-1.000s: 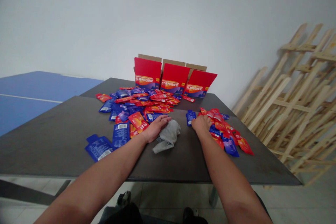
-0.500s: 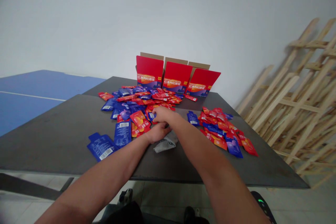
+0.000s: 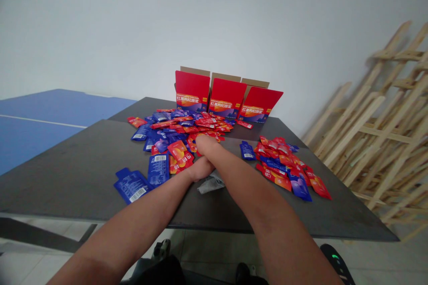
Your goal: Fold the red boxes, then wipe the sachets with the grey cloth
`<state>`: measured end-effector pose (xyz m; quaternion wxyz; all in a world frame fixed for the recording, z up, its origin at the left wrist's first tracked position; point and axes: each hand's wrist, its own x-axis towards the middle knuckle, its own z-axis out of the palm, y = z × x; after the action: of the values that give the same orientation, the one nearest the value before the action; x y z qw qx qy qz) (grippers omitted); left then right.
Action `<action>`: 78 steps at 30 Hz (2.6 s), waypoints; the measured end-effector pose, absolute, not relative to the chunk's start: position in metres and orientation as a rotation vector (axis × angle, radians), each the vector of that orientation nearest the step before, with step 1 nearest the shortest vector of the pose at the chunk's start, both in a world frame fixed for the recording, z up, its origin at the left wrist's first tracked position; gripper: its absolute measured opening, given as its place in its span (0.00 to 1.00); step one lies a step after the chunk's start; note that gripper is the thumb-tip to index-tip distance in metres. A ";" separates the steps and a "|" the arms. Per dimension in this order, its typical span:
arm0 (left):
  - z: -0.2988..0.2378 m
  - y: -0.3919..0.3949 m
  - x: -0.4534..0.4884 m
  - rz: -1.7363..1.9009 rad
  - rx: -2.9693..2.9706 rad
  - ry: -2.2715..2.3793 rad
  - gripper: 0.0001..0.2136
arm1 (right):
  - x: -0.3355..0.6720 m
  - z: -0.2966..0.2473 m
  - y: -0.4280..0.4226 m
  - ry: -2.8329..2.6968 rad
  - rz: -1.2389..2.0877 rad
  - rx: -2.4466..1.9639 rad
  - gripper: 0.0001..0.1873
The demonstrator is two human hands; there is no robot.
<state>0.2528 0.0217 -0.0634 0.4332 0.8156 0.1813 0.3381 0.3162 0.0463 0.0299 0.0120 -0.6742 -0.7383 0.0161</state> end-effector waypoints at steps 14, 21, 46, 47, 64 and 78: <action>-0.023 0.013 0.255 0.827 0.810 0.306 0.18 | 0.375 -0.003 -0.054 -1.934 -0.459 -1.626 0.24; -0.008 0.016 0.234 0.686 0.592 0.334 0.22 | 0.375 -0.036 -0.046 -1.999 -0.226 -1.354 0.28; -0.009 0.035 0.217 0.808 0.457 0.325 0.21 | 0.386 -0.025 -0.060 -2.066 -0.049 -1.226 0.20; -0.010 0.035 0.217 0.791 0.465 0.319 0.22 | 0.383 -0.025 -0.060 -2.104 -0.042 -1.202 0.18; -0.006 0.019 0.226 0.520 0.545 0.306 0.21 | 0.378 -0.026 -0.049 -1.948 -0.187 -1.389 0.14; -0.010 0.009 0.226 0.398 0.650 0.433 0.25 | 0.399 -0.030 -0.037 -1.562 -0.258 -1.562 0.13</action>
<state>0.2261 0.0095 -0.0097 0.9054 0.3147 0.2098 0.1929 0.3991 -0.0370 -0.0298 0.4429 -0.6296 -0.6298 -0.1039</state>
